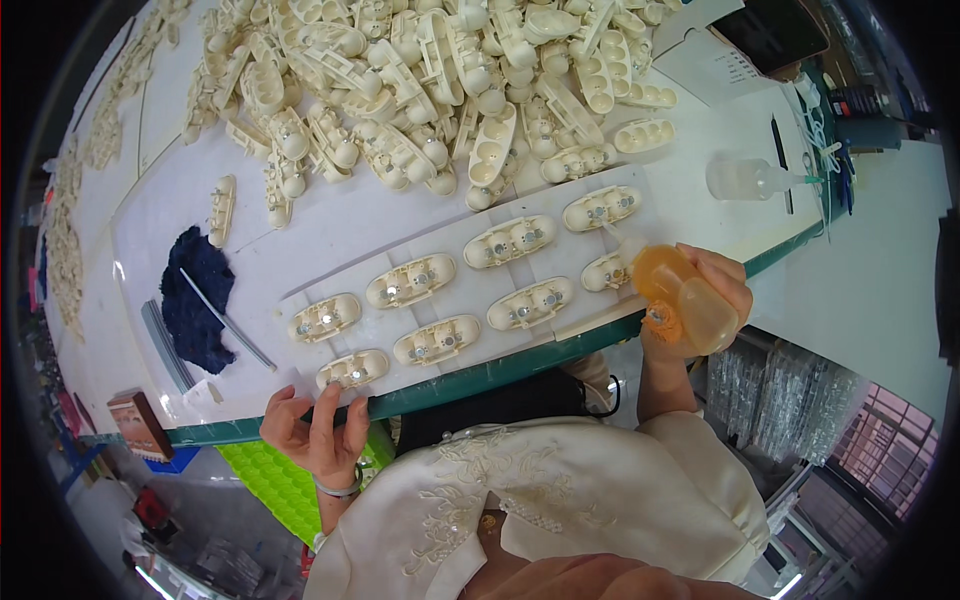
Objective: The recorder is assembling small white plastic components by applying liquid from a bottle and using a metal tool to position them into a jig on a workbench.
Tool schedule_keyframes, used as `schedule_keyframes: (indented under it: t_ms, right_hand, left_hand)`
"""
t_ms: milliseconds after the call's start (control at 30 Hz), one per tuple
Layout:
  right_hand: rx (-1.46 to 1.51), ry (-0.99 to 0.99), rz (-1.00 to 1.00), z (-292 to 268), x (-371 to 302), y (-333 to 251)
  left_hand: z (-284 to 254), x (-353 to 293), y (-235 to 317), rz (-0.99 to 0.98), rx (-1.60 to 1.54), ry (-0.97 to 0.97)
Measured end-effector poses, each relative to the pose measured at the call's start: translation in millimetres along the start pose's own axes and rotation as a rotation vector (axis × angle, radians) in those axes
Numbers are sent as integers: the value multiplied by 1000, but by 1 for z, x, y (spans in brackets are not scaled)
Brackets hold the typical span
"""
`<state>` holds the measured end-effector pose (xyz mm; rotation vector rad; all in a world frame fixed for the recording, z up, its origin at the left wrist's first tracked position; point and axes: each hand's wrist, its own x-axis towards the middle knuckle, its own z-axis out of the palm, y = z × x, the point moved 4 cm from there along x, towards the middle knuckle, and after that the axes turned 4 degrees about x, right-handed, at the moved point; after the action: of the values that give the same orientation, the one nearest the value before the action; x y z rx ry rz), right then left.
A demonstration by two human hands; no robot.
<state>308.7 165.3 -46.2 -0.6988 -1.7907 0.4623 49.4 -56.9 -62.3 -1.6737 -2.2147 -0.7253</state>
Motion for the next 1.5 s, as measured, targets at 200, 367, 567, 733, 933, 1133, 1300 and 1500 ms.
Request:
schedule_keyframes:
  t_ms: [200, 367, 567, 733, 933, 1133, 1300, 1500]
  right_hand:
    - [-75, 6, 30, 7, 5, -1]
    - [-32, 89, 91, -2, 1, 9]
    - [-57, 103, 69, -4, 1, 9]
    - [-91, 62, 96, 1, 2, 5]
    - [-122, 74, 64, -9, 1, 9]
    - [-166, 171, 52, -11, 1, 13]
    - [-233, 127, 76, -8, 3, 9]
    - [-193, 205, 28, -14, 1, 13]
  left_hand:
    - [0, -1, 0, 3, -3, 4]
    - [0, 0, 1, 4, -3, 2]
    - [-1, 0, 1, -3, 10, 1]
    - [0, -2, 0, -3, -3, 12]
    - [0, 2, 3, 2, -7, 20]
    - [-1, 0, 2, 11, 2, 24]
    - [0, 0, 1, 10, 11, 17]
    - [0, 0, 2, 13, 3, 13]
